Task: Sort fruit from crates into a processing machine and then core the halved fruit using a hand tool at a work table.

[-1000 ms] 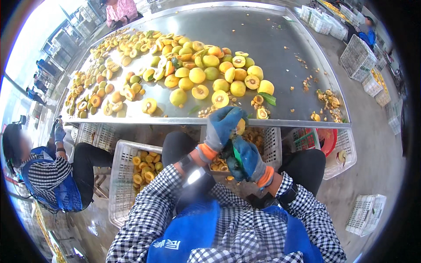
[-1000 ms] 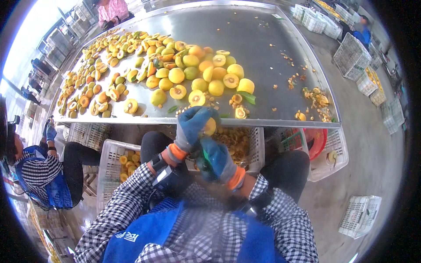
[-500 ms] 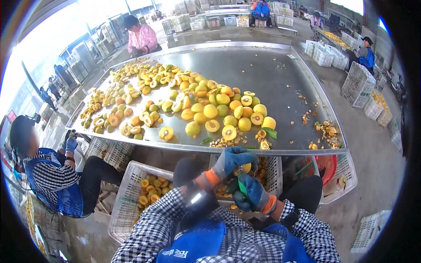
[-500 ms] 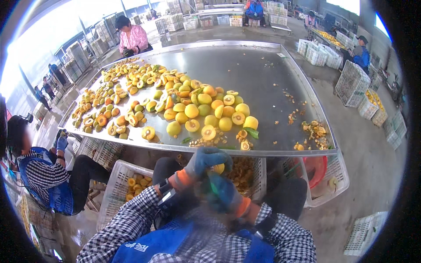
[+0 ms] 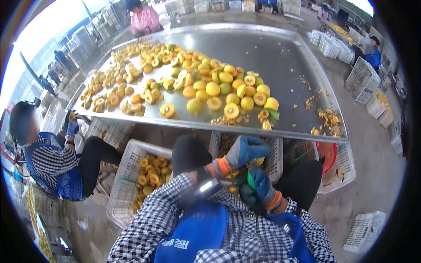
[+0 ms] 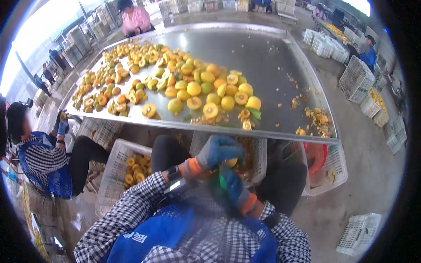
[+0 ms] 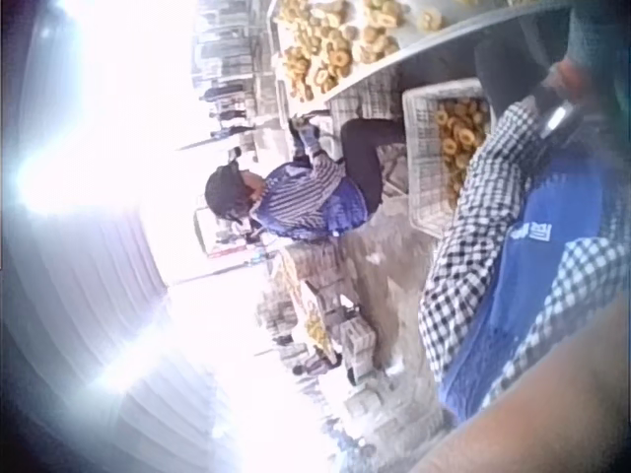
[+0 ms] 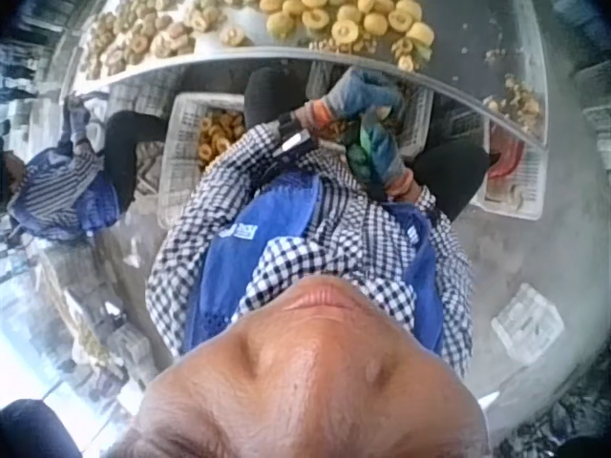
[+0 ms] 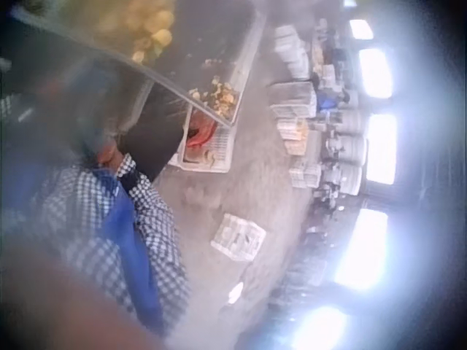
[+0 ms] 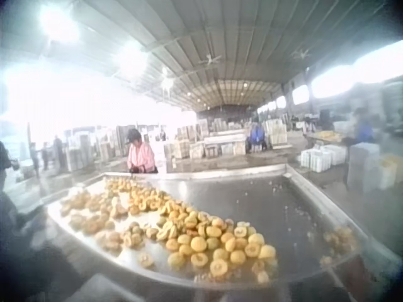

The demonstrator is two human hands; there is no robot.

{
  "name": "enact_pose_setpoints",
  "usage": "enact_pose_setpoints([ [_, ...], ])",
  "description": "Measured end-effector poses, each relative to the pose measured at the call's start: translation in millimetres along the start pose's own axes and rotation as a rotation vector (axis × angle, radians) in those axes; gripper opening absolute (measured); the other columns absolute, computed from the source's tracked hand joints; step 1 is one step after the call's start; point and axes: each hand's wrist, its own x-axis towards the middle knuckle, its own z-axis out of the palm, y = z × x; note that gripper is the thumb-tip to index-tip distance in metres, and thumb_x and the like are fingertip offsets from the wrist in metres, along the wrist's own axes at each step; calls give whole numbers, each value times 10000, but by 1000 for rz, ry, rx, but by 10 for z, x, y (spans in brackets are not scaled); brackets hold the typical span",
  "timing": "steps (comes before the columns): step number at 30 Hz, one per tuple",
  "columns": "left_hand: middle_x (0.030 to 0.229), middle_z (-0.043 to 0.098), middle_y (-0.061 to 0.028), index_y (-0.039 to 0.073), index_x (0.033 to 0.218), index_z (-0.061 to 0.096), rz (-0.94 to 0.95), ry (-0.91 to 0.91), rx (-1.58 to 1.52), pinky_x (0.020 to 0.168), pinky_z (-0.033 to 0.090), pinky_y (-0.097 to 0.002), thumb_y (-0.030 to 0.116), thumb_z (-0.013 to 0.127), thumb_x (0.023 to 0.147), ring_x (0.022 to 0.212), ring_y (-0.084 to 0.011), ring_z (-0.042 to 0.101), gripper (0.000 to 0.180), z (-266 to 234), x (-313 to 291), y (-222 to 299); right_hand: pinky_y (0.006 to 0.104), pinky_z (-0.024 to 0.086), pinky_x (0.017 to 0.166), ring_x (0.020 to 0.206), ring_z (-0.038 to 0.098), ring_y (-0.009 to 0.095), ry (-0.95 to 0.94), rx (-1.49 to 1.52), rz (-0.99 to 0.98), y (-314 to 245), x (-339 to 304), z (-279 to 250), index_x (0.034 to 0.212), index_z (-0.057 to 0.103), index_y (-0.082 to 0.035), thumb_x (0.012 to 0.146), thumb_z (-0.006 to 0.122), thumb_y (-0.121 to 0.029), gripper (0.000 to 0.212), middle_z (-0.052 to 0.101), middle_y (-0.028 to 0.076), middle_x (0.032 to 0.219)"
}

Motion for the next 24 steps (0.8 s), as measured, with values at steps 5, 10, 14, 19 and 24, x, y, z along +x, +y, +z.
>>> enact_pose_setpoints([
  [5,687,583,-46,9,747,604,98,132,-143,576,432,-236,119,584,666,632,-98,527,138,89,57,-82,206,253,302,327,326,87,-178,159,261,-204,-14,-1,814,511,-47,821,349,-473,456,377,-16,478],
  [10,708,563,-65,68,826,566,581,177,443,588,441,-266,46,563,629,652,-172,549,198,-59,83,-4,230,237,247,272,293,89,-298,378,274,-199,120,-179,777,524,-8,821,305,-502,543,329,-14,397],
  [14,834,538,-127,69,892,548,600,582,1143,594,436,-316,40,573,606,720,-221,544,288,-901,-322,122,222,312,298,328,377,119,-149,236,230,-332,90,-268,817,528,3,821,356,-454,489,422,31,491],
  [19,727,606,-127,54,795,616,-565,766,1441,575,424,-338,313,573,689,639,-264,571,284,-1900,-989,374,285,446,435,552,557,180,294,-1125,4,-274,57,-489,937,516,-18,780,505,-302,325,551,97,658],
  [24,968,553,-163,102,1069,510,14,818,1454,782,406,-334,160,616,613,914,-274,526,472,-2473,-555,263,300,444,544,594,561,190,177,-1204,-49,-228,222,-400,880,530,-22,754,541,-262,272,552,131,724],
])
